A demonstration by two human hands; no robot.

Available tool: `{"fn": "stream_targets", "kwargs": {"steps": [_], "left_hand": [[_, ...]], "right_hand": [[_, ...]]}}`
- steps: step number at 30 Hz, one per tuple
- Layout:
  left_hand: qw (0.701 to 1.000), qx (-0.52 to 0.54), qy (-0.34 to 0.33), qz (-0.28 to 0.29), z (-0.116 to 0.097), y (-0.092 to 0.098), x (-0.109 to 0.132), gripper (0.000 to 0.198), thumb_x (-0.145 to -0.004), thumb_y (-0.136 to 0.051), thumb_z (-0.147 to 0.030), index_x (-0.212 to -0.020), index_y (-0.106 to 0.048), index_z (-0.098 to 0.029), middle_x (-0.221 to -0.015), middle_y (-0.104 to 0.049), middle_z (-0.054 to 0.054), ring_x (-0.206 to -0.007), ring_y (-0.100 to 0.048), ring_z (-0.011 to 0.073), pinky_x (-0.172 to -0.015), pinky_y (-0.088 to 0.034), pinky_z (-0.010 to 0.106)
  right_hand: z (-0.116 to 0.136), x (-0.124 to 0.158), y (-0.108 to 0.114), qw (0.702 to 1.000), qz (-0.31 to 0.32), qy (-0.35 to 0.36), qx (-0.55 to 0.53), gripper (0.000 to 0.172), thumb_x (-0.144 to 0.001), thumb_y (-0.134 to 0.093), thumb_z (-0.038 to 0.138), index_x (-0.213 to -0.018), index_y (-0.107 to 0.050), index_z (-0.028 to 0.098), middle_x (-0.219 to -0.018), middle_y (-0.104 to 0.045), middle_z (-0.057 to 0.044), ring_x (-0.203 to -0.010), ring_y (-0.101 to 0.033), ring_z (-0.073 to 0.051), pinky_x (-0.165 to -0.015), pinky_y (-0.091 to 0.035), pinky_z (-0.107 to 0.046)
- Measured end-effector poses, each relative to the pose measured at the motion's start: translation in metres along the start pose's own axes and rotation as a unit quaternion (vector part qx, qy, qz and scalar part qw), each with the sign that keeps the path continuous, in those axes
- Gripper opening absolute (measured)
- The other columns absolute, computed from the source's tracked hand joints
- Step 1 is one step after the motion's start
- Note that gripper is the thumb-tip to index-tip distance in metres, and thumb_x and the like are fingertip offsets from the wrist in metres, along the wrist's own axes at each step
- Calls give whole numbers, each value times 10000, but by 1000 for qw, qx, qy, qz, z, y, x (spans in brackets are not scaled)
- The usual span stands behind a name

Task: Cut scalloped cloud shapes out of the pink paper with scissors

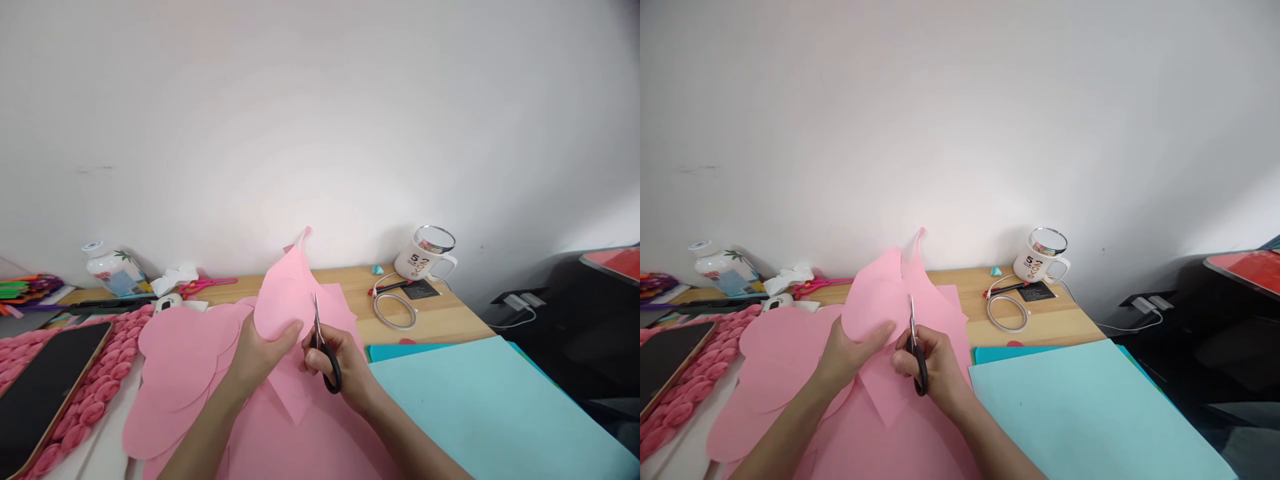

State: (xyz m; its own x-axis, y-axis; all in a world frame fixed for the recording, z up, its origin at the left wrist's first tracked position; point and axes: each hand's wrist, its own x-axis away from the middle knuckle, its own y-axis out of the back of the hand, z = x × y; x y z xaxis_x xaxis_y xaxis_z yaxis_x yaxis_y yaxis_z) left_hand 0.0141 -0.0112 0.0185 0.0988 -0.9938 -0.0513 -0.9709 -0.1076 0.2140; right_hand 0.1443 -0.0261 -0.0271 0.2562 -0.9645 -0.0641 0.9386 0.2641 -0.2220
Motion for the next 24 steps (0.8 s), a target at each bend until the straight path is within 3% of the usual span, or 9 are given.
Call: {"fn": "stream_targets", "kwargs": {"steps": [9,24], "left_hand": [[1000,17,5,24,6,4,-3,252,-610,-664,-372,-723,-634,-149,-650,-671,40,-631,-638,220,-535,-506,297],[998,34,-36,33,14,7,-8,313,-662,-640,-386,-840,-612,-131,-836,-704,89,-790,-652,246,-620,-519,295]], "right_hand": [[-8,-2,2,1000,4,18,4,55,-696,-544,166,-643,-532,164,-501,-488,52,-495,-455,-99,-507,-348,-226],[-9,-1,1,1000,1,0,0,81,-682,-538,175,-604,-520,162,-443,-443,64,-460,-498,-108,-465,-365,-210]]}}
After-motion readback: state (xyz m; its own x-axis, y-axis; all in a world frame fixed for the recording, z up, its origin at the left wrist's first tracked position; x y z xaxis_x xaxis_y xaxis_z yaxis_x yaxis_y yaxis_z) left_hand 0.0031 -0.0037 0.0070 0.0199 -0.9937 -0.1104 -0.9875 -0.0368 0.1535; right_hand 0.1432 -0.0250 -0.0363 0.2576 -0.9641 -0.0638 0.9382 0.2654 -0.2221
